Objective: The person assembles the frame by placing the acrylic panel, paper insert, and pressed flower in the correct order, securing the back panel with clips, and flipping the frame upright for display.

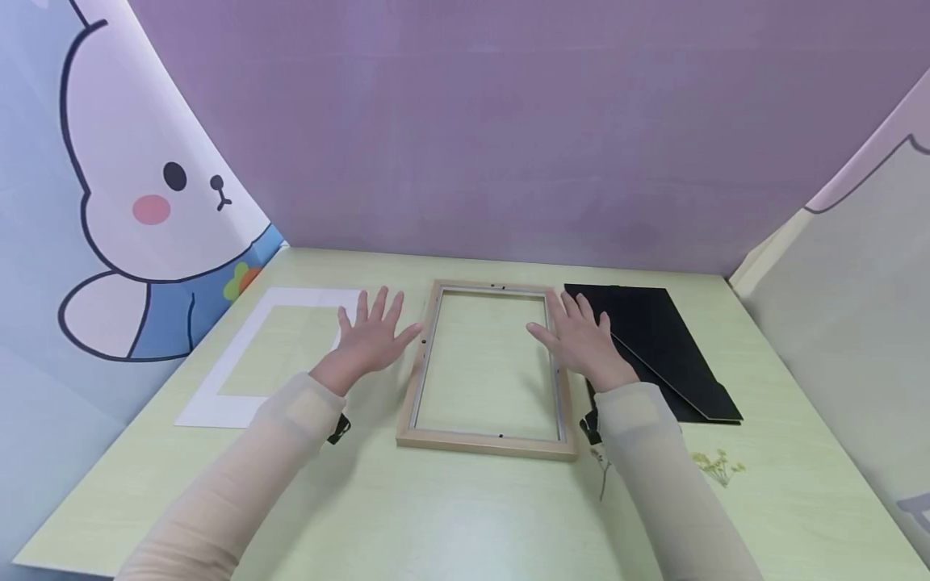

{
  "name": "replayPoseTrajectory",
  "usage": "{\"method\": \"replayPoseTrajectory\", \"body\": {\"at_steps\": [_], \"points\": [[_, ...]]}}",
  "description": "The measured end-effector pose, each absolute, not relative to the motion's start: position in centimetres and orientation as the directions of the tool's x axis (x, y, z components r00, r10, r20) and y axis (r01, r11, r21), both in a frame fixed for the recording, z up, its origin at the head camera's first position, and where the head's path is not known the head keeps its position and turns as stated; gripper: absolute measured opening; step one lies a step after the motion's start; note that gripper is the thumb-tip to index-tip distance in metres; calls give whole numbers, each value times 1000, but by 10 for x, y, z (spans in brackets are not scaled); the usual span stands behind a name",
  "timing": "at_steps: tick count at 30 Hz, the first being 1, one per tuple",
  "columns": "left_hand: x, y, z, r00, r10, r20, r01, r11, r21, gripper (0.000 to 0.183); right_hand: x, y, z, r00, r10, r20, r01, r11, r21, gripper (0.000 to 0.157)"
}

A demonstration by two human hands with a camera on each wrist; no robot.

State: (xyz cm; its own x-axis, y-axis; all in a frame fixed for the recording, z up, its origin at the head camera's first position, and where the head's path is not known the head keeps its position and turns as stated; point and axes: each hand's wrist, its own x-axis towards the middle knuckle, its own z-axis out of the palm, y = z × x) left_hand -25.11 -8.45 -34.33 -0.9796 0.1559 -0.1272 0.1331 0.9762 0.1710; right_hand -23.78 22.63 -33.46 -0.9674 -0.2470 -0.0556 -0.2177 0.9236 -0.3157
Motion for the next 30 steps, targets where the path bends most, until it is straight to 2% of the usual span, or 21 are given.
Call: {"method": "replayPoseTrajectory", "body": {"at_steps": [9,30], "points": [[-250,-100,-347,-983,132,-130,111,982,153,74,-235,233,-336,-970,-239,-49,-210,920,-331,80],[-247,-147,-359,-981,50,-186,11,980,201,74,-232,243,-347,-970,-240,-40,-205,892,-402,76]]}}
